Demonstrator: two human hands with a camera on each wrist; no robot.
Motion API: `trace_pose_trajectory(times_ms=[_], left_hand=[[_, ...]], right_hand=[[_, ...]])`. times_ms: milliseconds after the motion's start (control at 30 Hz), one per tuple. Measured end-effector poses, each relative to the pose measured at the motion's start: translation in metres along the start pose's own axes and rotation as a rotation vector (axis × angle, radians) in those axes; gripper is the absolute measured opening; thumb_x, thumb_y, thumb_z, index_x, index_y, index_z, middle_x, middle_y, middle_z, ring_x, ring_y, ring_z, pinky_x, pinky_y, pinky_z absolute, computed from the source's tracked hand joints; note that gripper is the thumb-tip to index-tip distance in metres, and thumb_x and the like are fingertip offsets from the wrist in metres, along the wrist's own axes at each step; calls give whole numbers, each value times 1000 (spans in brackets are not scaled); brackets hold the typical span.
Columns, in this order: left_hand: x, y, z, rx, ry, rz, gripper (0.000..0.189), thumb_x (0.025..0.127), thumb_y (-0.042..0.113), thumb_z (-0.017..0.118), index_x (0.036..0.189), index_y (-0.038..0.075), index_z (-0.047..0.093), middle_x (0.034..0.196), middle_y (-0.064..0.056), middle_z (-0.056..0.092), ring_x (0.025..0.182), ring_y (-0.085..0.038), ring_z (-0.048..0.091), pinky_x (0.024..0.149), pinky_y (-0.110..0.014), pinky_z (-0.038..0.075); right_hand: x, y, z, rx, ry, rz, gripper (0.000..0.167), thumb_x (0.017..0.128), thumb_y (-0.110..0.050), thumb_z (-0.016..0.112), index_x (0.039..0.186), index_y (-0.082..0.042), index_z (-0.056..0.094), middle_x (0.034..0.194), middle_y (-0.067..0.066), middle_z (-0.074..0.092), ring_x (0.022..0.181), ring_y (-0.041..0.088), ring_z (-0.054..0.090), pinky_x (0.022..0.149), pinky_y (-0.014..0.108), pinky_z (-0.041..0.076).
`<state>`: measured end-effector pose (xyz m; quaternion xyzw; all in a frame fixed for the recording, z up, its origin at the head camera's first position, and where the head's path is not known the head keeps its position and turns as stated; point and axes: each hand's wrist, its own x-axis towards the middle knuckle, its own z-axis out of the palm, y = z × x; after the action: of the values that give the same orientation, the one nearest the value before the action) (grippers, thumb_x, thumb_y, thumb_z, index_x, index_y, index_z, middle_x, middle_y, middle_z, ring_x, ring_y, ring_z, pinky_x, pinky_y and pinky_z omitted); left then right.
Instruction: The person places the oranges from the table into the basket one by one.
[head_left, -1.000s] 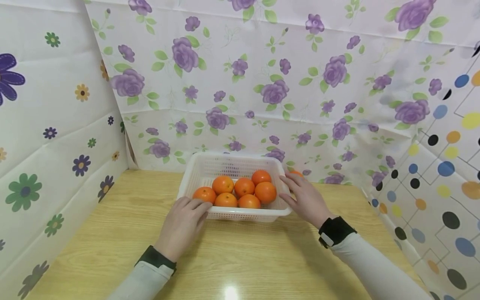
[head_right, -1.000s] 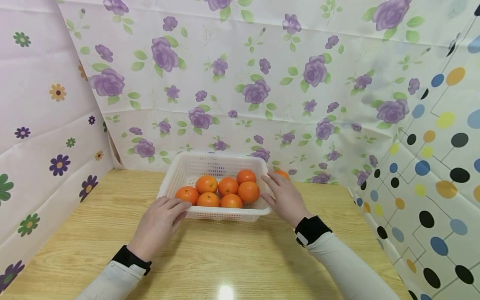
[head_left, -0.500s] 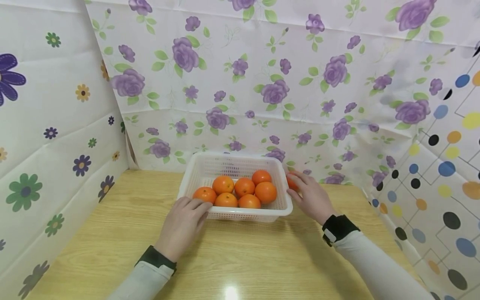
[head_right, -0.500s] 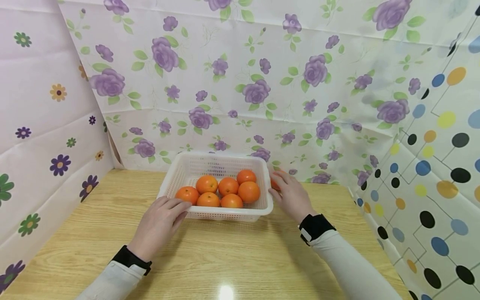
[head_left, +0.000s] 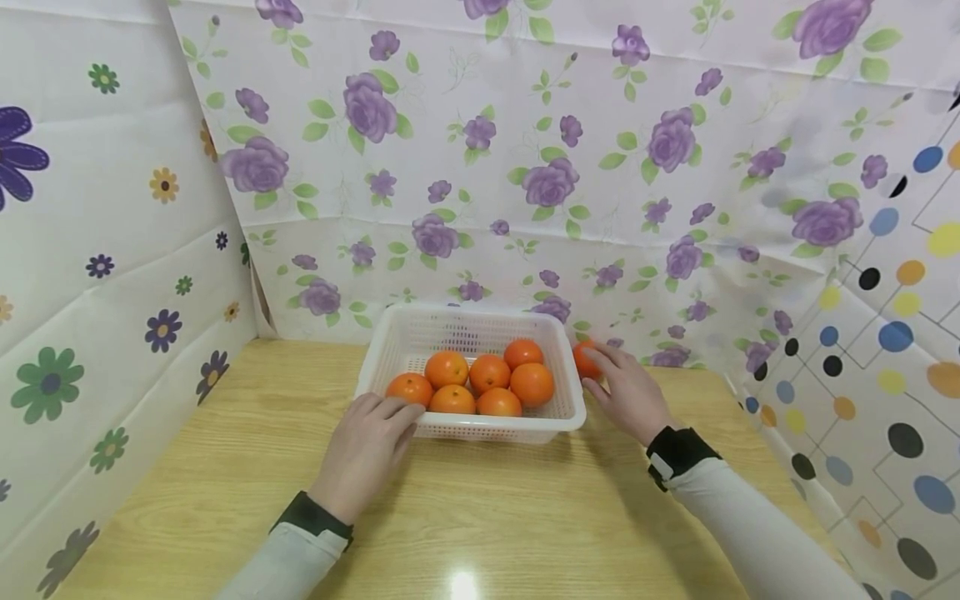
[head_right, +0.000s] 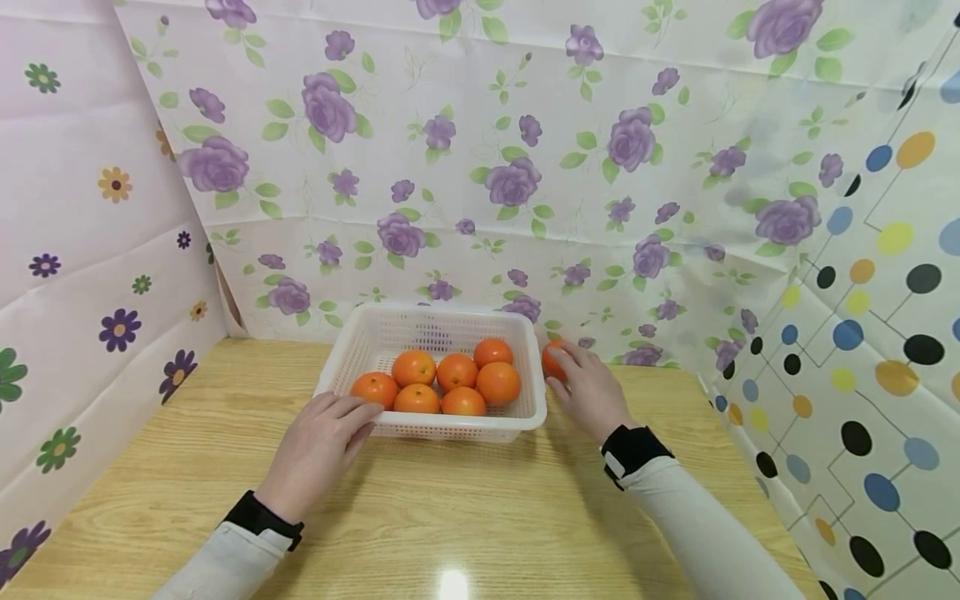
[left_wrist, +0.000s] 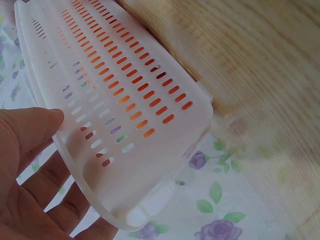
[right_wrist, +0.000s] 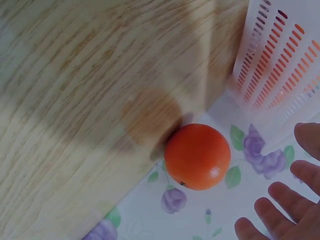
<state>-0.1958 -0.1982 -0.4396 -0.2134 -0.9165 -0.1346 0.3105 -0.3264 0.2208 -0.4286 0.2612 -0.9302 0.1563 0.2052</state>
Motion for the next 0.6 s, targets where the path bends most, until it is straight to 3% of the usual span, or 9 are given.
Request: trace_pose_trajectory(times_ms=[600], left_hand=[[-1,-1,1,-2,-2,-2,31,93,9,91,122,13,83,114,-4,80,98,-27,65,92,-44,55]], right_hand=[[4,17,14,-42,-56,30,61,102,-17,82,156,-2,58,157,29,55,138,55,55,110,72,49]])
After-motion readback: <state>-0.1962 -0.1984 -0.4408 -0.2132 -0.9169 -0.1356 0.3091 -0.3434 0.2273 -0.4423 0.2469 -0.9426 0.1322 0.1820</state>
